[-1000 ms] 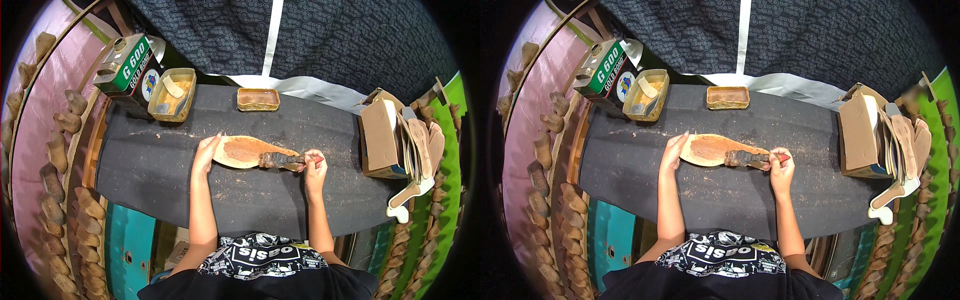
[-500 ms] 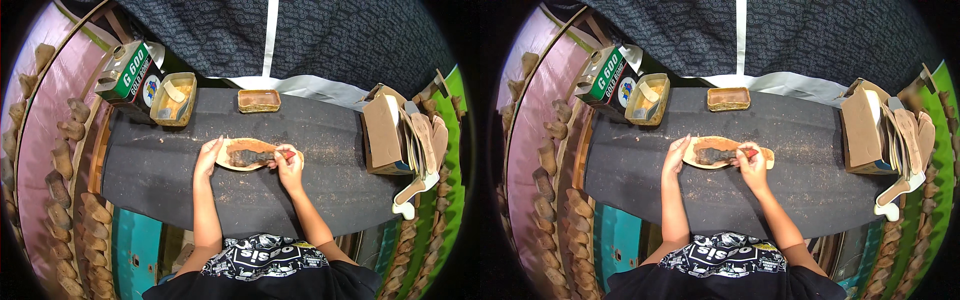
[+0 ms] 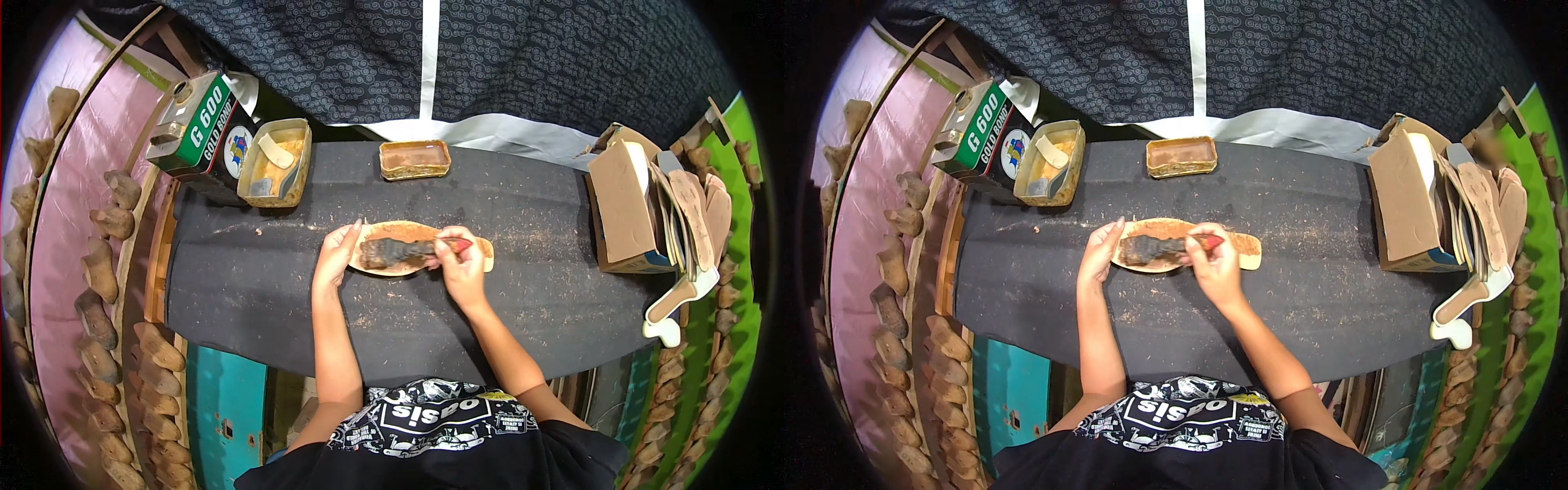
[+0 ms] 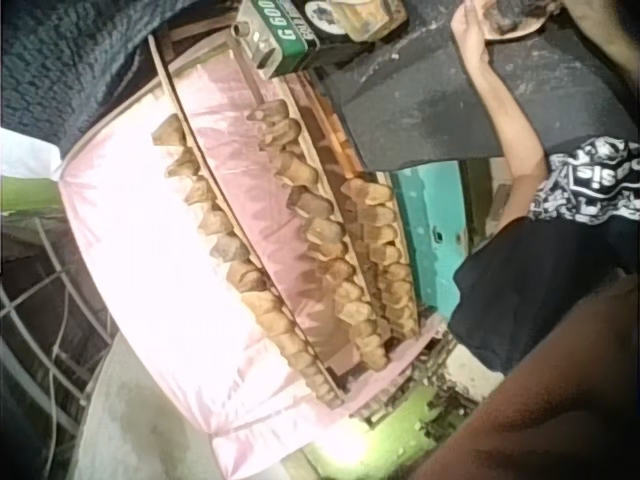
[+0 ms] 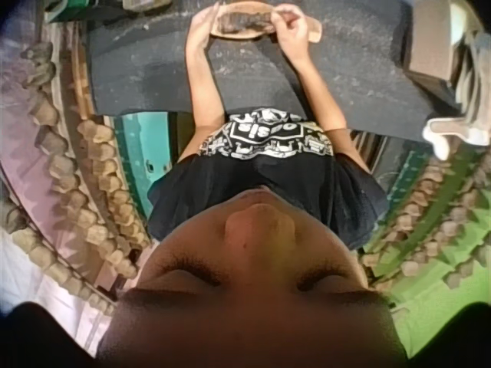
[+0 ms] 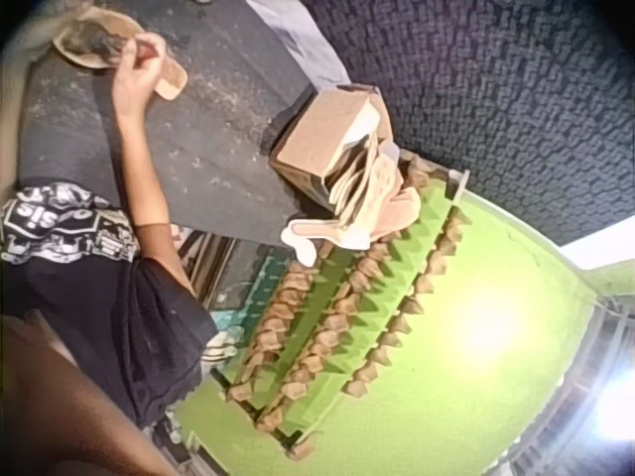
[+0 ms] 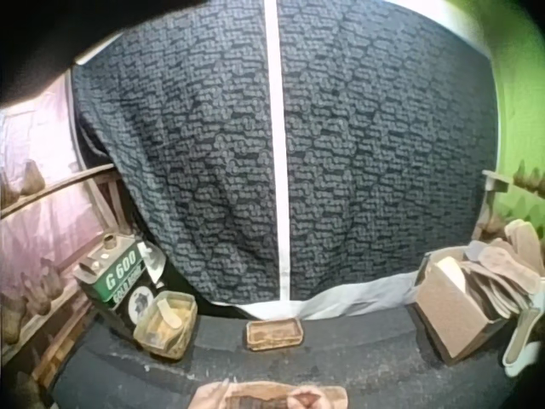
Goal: The person applies adhesive onto shoe insoles using a brush, places the coated insoles into a basket, and takes fresh insoles from a box.
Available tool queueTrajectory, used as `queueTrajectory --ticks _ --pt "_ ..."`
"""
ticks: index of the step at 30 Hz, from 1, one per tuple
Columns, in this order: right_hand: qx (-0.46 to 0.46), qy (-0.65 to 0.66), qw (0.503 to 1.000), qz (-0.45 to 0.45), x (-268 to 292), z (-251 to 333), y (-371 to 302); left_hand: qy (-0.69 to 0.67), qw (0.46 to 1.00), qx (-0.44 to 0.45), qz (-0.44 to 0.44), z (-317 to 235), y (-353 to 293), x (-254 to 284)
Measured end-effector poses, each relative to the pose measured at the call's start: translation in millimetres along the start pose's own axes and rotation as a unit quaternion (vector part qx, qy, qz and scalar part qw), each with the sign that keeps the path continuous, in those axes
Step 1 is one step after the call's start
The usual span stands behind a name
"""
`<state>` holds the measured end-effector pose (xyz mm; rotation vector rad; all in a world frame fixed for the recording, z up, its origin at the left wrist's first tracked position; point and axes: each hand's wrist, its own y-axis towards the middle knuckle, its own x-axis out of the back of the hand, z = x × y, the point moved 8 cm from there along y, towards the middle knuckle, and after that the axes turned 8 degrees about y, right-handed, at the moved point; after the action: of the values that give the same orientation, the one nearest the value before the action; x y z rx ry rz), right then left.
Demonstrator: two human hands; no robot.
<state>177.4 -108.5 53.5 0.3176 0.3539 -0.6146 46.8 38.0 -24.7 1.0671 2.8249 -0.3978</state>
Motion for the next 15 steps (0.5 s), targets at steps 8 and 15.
queueTrajectory --ticks 8,15 --pt "-0.024 -0.019 0.999 0.017 17 -7 -12 0.023 1.000 -0.009 0.008 0 -1 -2" --pt "0.029 -0.074 0.997 -0.022 41 12 -18 0.043 0.999 -0.004 0.009 -1 0 -3"
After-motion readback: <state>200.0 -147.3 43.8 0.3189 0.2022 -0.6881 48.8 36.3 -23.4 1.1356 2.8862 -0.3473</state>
